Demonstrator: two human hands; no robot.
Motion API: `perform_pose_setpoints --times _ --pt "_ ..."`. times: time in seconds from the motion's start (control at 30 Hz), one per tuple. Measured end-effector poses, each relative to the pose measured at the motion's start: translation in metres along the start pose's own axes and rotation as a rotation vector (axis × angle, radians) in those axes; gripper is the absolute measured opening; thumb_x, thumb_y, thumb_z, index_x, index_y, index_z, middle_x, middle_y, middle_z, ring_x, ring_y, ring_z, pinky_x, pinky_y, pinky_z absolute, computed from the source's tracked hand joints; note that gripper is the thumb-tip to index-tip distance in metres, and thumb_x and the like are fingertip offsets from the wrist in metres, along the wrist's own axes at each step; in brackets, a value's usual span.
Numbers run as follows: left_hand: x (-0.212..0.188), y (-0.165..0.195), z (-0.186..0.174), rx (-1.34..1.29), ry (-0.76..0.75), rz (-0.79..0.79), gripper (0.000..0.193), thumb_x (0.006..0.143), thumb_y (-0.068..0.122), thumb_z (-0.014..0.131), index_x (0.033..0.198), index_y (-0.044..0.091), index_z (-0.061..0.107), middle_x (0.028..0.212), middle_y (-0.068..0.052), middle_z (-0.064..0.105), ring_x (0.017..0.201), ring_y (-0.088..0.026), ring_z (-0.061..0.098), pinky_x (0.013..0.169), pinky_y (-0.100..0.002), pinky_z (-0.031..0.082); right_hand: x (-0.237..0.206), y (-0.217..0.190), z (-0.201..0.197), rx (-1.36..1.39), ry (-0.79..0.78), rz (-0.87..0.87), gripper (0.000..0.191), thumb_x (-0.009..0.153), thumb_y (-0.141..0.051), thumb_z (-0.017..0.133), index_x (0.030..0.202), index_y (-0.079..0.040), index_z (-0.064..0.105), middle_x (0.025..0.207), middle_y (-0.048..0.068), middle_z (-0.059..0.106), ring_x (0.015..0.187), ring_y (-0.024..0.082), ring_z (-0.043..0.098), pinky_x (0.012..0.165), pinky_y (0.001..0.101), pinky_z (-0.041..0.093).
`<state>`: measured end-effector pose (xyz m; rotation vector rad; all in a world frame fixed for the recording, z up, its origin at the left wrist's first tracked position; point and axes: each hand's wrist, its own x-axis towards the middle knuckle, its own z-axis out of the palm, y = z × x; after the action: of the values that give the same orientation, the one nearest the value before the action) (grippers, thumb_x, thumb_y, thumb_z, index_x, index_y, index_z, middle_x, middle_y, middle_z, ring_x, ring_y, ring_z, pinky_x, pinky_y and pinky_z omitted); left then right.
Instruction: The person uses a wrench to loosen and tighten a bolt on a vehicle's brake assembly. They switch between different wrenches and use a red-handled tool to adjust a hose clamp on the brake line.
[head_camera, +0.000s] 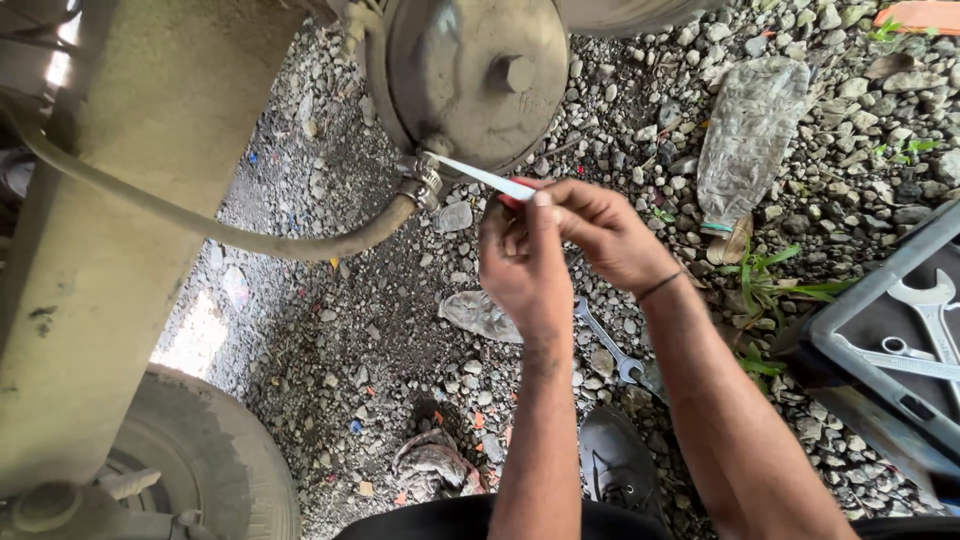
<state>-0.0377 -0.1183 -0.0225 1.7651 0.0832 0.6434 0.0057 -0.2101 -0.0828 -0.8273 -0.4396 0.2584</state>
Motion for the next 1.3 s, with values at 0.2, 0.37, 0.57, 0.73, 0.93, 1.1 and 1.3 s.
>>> perform_pose_setpoints --times 0.2,0.37,0.57,0.73,0.93,1.1,1.3 --pt "0.031 -0.027 -0.035 0.238 0.123 -0.058 0.021 0.103 0.023 0.064 0.099 0.005 0.075 0.083 -0.007 0.077 0.073 -0.012 0.072 0.068 -0.027 0.056 0.018 0.017 0.029 -0.171 0.057 0.078 0.037 0.101 -0.020 0.062 0.136 -0.007 0.062 0.132 0.008 0.070 0.119 0.016 0.067 0.107 0.0351 0.055" --pt "0.094 -0.029 -0.088 0.418 0.176 0.343 0.021 0.104 0.014 0.062 0.118 0.000 0.069 0.104 -0.011 0.076 0.087 -0.016 0.077 0.075 -0.031 0.061 0.012 0.008 0.031 -0.168 0.059 0.094 0.030 0.102 -0.021 0.063 0.127 -0.006 0.067 0.128 0.007 0.071 0.118 0.014 0.066 0.105 0.0329 0.054" --pt "0.177 -0.037 -0.086 0.308 0.084 0.866 0.054 0.114 0.014 0.065 0.160 0.016 0.037 0.157 -0.016 0.049 0.139 -0.033 0.061 0.107 -0.040 0.062 0.029 -0.067 0.032 -0.278 0.078 -0.119 0.021 0.108 -0.023 0.065 0.117 -0.005 0.072 0.099 0.005 0.074 0.080 0.010 0.066 0.071 0.0247 0.057" --pt "0.209 -0.032 -0.082 0.422 -0.033 1.210 0.072 0.116 0.022 0.070 0.162 0.033 0.015 0.169 -0.008 0.036 0.159 -0.035 0.037 0.116 -0.039 0.056 0.079 -0.124 0.068 -0.873 0.092 -0.547 0.031 0.110 -0.023 0.066 0.130 0.001 0.065 0.105 0.012 0.072 0.085 0.014 0.069 0.070 0.0273 0.057" --pt "0.214 -0.010 -0.090 0.563 -0.177 1.182 0.073 0.105 0.024 0.081 0.162 0.021 0.035 0.160 -0.010 0.044 0.149 -0.033 0.048 0.117 -0.044 0.052 0.115 -0.119 0.099 -0.931 0.110 -0.288 0.033 0.102 -0.034 0.071 0.121 -0.008 0.073 0.088 0.006 0.079 0.069 0.012 0.074 0.061 0.0278 0.058" --pt "0.196 -0.007 -0.083 0.588 -0.013 1.104 0.058 0.109 0.017 0.079 0.154 0.016 0.041 0.155 -0.011 0.049 0.147 -0.027 0.050 0.122 -0.042 0.051 0.079 -0.124 0.070 -0.303 -0.028 -0.396 0.033 0.118 -0.028 0.064 0.136 0.001 0.063 0.106 0.006 0.071 0.087 0.012 0.069 0.077 0.0252 0.060" --pt "0.103 -0.004 -0.054 0.201 0.364 0.358 0.036 0.109 0.012 0.063 0.142 0.001 0.053 0.132 -0.018 0.063 0.110 -0.026 0.065 0.093 -0.040 0.056 0.022 -0.082 0.035 0.119 -0.003 -0.391 0.028 0.116 -0.027 0.063 0.126 -0.001 0.064 0.113 0.010 0.070 0.090 0.012 0.064 0.081 0.0276 0.054"
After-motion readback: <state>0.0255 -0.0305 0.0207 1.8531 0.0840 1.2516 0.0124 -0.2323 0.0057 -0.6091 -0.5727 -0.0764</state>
